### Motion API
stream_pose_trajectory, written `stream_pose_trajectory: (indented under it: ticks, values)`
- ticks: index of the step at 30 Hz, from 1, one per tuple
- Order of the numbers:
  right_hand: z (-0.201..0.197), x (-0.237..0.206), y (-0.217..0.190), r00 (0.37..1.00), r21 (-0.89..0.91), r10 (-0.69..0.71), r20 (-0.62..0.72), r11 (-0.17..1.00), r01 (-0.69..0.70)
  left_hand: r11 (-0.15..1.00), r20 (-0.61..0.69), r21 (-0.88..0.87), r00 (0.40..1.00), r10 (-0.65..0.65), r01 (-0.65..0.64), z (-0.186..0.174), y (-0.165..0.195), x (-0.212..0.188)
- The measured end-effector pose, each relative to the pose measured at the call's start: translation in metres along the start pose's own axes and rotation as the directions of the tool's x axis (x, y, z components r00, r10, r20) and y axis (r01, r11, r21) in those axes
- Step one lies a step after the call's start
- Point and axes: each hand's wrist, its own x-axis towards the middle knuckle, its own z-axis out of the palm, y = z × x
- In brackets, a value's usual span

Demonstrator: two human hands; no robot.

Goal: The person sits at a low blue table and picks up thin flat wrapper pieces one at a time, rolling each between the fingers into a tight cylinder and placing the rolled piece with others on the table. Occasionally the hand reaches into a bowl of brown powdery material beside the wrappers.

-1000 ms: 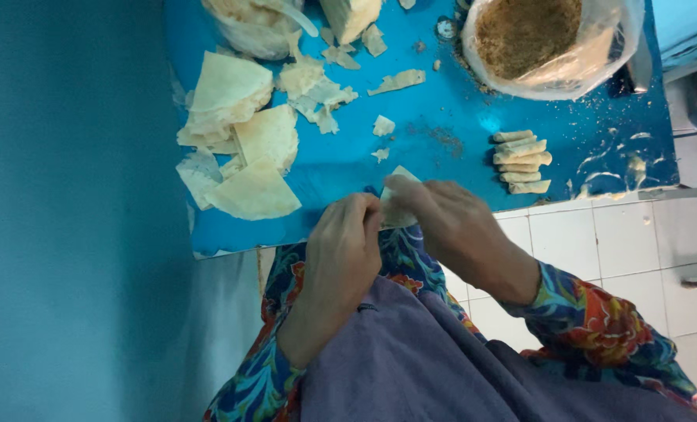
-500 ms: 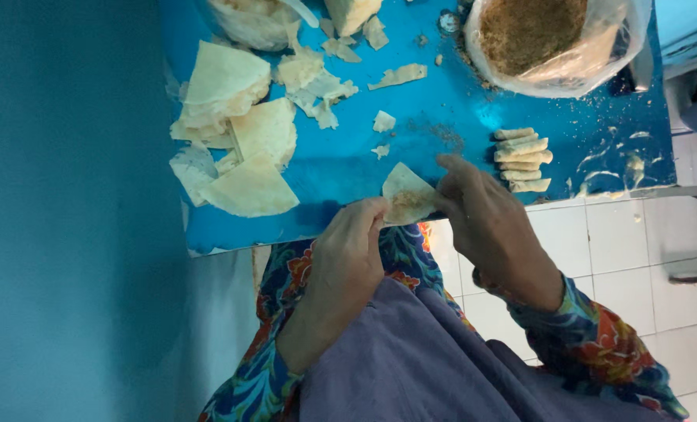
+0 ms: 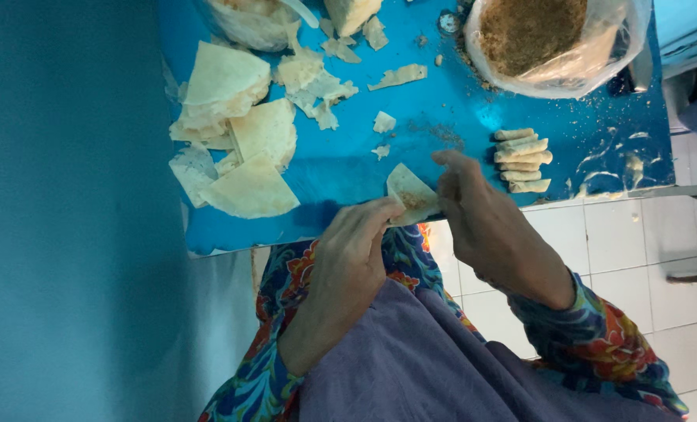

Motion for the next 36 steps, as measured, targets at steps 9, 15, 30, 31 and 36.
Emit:
stream_pose_trajectory:
  ticks: [9, 15, 30, 31, 36]
  values:
    - [0.006, 0.002, 0.007, 0.983, -0.119, -0.167, -0.077, 0.98, 0.158, 1.0, 0.015, 0.012, 1.0, 0.009, -0.009, 0.002, -0.004, -0.003]
    - [0.018, 0.006, 0.018, 0.996, -0.233, -0.083, -0.026, 0.97, 0.075, 0.999, 0.034, 0.029, 0.999, 0.024, -0.025, 0.004, -0.005, -0.005]
    - [0.022, 0.006, 0.015, 0.996, -0.193, -0.084, -0.033, 0.978, 0.076, 0.999, 0.054, 0.016, 0.998, 0.027, -0.028, 0.003, -0.005, -0.002]
    - [0.021, 0.006, 0.013, 0.996, -0.197, -0.083, -0.031, 0.978, 0.076, 0.999, 0.066, 0.022, 0.998, 0.024, -0.025, 0.003, -0.004, -0.002]
    - [0.012, 0.001, 0.003, 0.998, -0.005, 0.003, -0.06, 1.0, -0.004, 1.0, 0.072, 0.013, 0.997, 0.025, -0.026, 0.002, -0.004, -0.001]
